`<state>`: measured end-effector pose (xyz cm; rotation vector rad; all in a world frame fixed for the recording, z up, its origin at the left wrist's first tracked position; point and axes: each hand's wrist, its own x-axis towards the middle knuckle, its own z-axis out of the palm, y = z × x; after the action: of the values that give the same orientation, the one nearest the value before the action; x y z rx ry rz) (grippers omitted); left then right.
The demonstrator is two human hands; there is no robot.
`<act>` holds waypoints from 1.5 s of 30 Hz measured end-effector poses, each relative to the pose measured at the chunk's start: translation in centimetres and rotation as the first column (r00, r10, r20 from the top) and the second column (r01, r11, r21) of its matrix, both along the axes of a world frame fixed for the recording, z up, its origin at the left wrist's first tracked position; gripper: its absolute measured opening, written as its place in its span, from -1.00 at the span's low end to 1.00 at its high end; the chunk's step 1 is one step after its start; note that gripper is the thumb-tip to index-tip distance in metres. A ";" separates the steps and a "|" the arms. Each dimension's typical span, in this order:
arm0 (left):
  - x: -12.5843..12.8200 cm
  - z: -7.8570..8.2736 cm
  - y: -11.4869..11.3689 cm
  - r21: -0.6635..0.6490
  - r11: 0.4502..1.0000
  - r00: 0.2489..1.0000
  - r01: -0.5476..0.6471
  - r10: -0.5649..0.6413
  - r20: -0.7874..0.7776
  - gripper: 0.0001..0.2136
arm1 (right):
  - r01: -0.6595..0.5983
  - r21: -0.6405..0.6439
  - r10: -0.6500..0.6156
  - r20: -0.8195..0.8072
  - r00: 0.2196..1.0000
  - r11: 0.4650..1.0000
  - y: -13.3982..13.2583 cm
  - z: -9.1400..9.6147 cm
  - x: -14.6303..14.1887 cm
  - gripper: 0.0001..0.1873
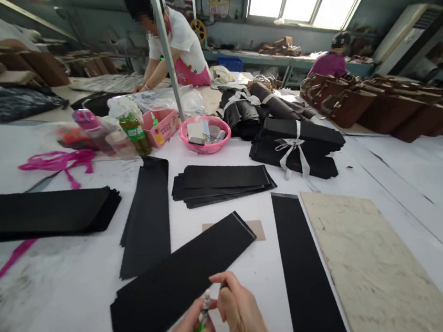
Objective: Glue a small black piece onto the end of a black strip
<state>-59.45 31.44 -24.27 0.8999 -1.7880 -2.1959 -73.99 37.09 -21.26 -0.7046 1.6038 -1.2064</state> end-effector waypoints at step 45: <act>0.6 -0.8 13.5 0.112 0.991 0.996 -0.078 0.081 -0.024 -0.78 | 0.443 -0.148 -0.442 0.041 0.896 0.884 14.5 -5.6 3.4 -0.82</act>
<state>-58.85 44.98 -25.07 0.9407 -1.6027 -2.2645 -70.58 51.63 -26.89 -0.4338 1.7350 -1.6762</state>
